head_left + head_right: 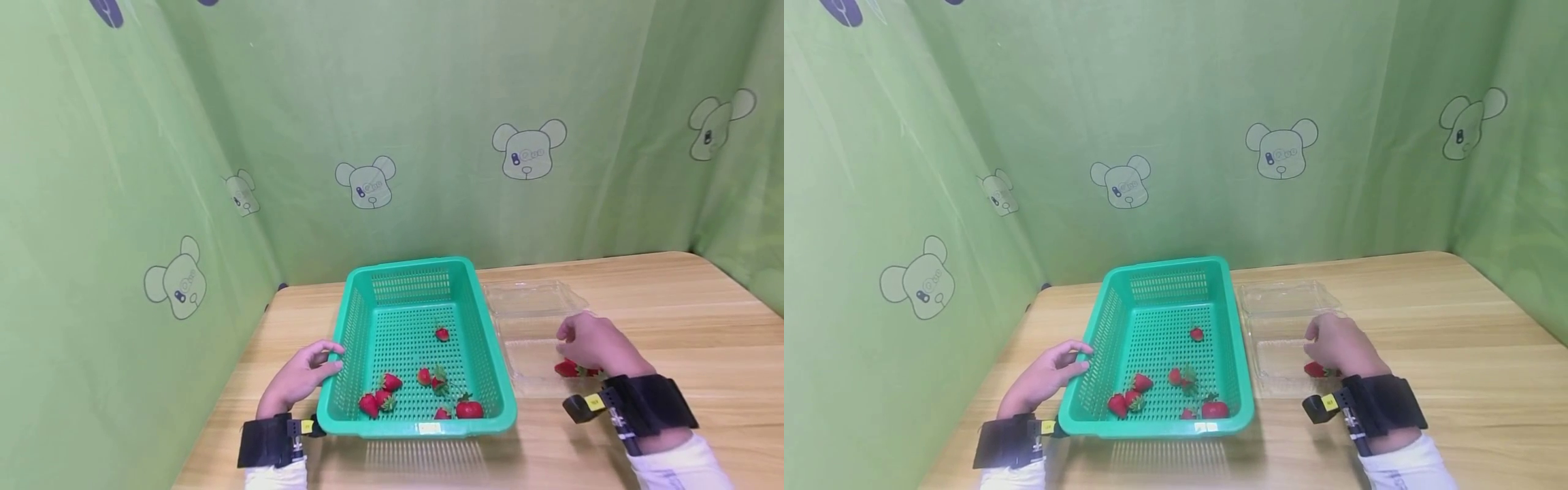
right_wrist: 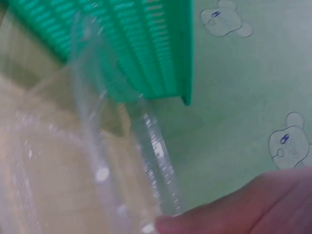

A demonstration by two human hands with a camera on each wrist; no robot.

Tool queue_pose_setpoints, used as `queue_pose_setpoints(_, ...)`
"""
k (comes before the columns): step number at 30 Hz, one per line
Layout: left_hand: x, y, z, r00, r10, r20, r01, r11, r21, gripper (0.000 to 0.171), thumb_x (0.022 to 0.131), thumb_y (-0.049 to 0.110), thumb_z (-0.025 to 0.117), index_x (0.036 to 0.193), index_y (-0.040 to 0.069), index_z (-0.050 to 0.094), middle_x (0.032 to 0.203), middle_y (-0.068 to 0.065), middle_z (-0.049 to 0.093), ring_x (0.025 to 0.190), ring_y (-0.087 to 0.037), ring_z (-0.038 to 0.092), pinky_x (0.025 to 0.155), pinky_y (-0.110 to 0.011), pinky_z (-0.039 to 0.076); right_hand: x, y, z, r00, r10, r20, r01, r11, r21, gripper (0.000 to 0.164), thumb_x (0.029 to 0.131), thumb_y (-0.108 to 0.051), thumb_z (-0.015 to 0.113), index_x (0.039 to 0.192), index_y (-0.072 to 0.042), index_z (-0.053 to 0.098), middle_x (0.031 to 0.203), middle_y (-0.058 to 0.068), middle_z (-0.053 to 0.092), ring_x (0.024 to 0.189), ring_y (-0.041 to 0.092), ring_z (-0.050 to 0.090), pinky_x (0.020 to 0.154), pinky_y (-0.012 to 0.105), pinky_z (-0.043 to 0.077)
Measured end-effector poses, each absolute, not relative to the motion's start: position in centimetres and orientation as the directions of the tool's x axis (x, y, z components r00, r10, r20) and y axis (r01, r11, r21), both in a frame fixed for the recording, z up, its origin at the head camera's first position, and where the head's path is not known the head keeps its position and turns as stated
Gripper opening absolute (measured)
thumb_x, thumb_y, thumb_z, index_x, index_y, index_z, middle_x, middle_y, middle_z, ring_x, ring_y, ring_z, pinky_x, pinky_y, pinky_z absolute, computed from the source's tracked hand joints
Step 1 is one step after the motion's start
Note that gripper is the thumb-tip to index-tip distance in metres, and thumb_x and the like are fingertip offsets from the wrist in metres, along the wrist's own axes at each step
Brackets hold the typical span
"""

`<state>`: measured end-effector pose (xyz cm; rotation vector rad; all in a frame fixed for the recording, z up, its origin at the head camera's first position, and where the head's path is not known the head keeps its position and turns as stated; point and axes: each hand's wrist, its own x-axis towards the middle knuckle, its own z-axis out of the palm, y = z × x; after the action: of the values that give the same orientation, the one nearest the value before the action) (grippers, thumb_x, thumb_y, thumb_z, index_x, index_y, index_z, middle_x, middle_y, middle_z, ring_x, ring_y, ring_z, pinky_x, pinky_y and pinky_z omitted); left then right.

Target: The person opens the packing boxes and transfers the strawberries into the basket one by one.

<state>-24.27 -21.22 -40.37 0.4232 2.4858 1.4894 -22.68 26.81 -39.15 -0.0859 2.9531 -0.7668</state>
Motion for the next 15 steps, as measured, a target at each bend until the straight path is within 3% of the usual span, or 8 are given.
queue_pose_setpoints(5, -24.3, -21.2, -40.4, -0.934, 0.356, -0.026, 0.148, 0.453, 0.879, 0.027, 0.093, 0.021, 0.061, 0.117, 0.009, 0.058, 0.128, -0.022, 0.056, 0.113, -0.035, 0.055, 0.087, -0.051, 0.05, -22.9, 27.0, -40.2, -0.987, -0.102, -0.127, -0.031, 0.884, -0.467, 0.011, 0.074, -0.008, 0.067, 0.082, -0.003, 0.061, 0.07, 0.005, 0.057, 0.061, 0.021, 0.051, 0.053, 0.033, 0.041)
queue_pose_setpoints(15, -24.3, -21.1, -40.4, -0.932, 0.361, -0.013, 0.161, 0.449, 0.879, 0.027, 0.093, 0.02, 0.061, 0.118, 0.007, 0.058, 0.128, -0.023, 0.057, 0.114, -0.035, 0.054, 0.088, -0.052, 0.05, -23.3, 26.2, -41.8, -0.984, -0.124, -0.125, -0.049, 0.875, -0.481, 0.013, 0.072, -0.009, 0.072, 0.07, -0.009, 0.059, 0.064, 0.002, 0.054, 0.056, 0.017, 0.048, 0.05, 0.03, 0.038)
